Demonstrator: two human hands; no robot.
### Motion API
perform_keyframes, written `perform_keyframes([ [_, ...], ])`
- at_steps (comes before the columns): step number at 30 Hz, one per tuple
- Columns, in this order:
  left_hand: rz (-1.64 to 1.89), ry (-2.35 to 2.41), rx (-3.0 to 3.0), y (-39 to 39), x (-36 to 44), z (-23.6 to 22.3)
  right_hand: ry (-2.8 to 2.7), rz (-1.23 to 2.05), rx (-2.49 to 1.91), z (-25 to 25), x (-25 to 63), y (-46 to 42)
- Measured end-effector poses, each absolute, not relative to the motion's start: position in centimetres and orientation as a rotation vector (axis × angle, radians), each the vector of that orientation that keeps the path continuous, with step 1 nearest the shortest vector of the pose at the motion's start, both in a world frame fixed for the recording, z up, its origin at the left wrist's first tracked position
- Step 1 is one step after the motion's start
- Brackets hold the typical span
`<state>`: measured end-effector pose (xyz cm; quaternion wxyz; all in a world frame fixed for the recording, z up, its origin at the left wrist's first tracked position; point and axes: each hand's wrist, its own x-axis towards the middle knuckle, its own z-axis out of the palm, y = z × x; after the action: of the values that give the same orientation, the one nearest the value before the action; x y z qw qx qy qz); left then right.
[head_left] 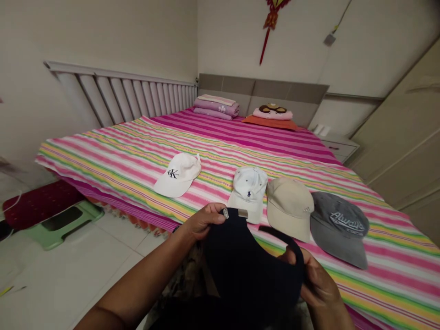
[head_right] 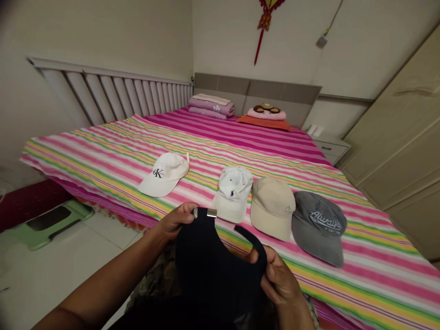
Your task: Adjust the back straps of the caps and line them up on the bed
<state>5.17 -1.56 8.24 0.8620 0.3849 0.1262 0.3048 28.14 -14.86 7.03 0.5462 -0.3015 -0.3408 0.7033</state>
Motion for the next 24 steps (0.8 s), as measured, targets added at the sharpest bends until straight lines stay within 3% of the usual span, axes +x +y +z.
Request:
perform_keyframes([
  [12, 0.523, 0.475, 1.081, -3.1, 5.8, 10.6, -0.853, 1.496, -0.599, 9.0, 26.7, -14.8],
  [24, 0.599, 0.509, 1.204, -3.6, 6.5, 11.6, -1.01, 1.358, -0.958, 11.9, 25.2, -13.4],
])
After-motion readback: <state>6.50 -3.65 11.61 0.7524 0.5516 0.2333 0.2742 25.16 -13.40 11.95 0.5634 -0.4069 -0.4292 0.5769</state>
